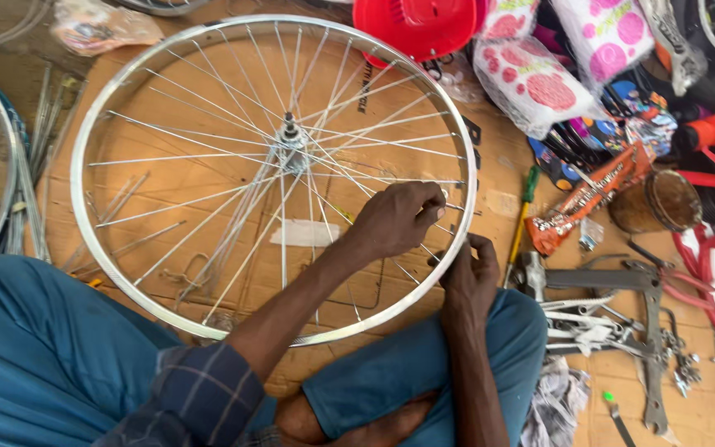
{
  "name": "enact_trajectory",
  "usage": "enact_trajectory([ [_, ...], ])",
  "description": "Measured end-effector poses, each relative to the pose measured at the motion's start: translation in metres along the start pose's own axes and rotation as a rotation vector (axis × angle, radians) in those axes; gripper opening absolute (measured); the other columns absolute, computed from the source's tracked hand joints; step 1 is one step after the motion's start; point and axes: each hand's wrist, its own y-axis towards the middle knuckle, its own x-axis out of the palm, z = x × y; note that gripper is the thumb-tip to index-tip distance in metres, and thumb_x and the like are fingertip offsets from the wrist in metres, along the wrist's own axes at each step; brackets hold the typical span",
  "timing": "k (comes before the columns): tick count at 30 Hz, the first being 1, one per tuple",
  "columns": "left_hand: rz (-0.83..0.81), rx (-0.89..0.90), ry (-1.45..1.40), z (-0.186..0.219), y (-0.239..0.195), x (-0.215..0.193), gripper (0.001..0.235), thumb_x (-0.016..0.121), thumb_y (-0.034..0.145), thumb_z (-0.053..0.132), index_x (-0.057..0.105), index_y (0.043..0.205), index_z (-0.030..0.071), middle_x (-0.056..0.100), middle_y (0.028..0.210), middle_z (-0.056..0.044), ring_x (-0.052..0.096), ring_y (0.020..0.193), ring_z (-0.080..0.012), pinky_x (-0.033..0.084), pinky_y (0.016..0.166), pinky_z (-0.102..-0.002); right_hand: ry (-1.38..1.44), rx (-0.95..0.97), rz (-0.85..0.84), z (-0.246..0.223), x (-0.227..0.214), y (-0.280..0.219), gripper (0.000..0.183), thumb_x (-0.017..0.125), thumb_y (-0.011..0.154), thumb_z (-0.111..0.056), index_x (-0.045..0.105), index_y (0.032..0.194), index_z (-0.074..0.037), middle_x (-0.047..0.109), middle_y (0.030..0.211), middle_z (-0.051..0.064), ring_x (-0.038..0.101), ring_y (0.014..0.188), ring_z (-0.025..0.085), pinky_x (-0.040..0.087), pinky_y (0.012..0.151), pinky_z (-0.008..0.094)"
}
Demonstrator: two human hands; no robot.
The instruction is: The person sits on the floor and works on a bicycle wheel, using a spoke wrench to tighten the nipples on the spokes. They rotate the wheel to access different sections and continue adjusting the tension of the spokes.
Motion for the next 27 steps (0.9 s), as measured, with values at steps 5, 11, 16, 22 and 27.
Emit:
enact_trajectory([
  [5, 0.092, -0.015, 0.095, -0.002, 0.000, 0.031, 0.014, 0.062, 0.093, 0.015, 0.068, 0.099, 0.004, 0.074, 0.093, -0.016, 0.072, 0.085, -0.0365, 0.056, 0.073, -0.049, -0.079, -0.027, -0.016, 0.002, -0.007, -0.003, 0.025, 0.058, 0.109, -0.024, 0.059, 0.117, -0.001, 0.063, 0.071, 0.009, 0.054, 0.056, 0.010, 0.040, 0.047, 0.024],
  [11, -0.243, -0.092, 0.154, -0.020, 0.014, 0.044, 0.025, 0.062, 0.091, 0.017, 0.058, 0.114, 0.008, 0.076, 0.093, -0.015, 0.073, 0.088, -0.0380, 0.055, 0.075, -0.052, 0.004, 0.011, -0.009, -0.001, -0.001, 0.000, 0.022, 0.056, 0.104, -0.022, 0.054, 0.117, -0.004, 0.064, 0.073, 0.007, 0.061, 0.057, 0.011, 0.045, 0.048, 0.024],
  [16, -0.364, -0.093, 0.110, -0.013, 0.027, 0.047, 0.086, 0.074, 0.079, 0.034, 0.027, 0.147, 0.010, 0.071, 0.100, -0.022, 0.068, 0.089, -0.0438, 0.052, 0.071, -0.055, 0.059, 0.046, 0.018, -0.003, -0.002, -0.003, 0.026, 0.053, 0.102, -0.025, 0.053, 0.119, -0.006, 0.066, 0.079, 0.005, 0.062, 0.063, 0.010, 0.043, 0.050, 0.022],
  [22, -0.268, -0.044, 0.286, -0.004, 0.010, 0.037, 0.062, 0.061, 0.085, 0.008, 0.039, 0.142, 0.002, 0.070, 0.109, -0.023, 0.071, 0.098, -0.0430, 0.055, 0.075, -0.055, 0.054, 0.015, -0.023, -0.005, -0.001, -0.004, 0.033, 0.063, 0.105, -0.027, 0.054, 0.123, -0.001, 0.057, 0.075, 0.005, 0.056, 0.060, 0.013, 0.041, 0.050, 0.024],
  [27, 0.311, -0.174, 0.680, -0.026, -0.024, -0.018, 0.060, 0.066, 0.081, 0.001, 0.051, 0.139, 0.003, 0.060, 0.136, -0.017, 0.054, 0.128, -0.0334, 0.044, 0.099, -0.050, 0.058, -0.024, -0.072, -0.008, 0.001, -0.008, 0.036, 0.067, 0.100, -0.023, 0.051, 0.123, -0.001, 0.061, 0.077, 0.008, 0.061, 0.065, 0.013, 0.037, 0.049, 0.024],
])
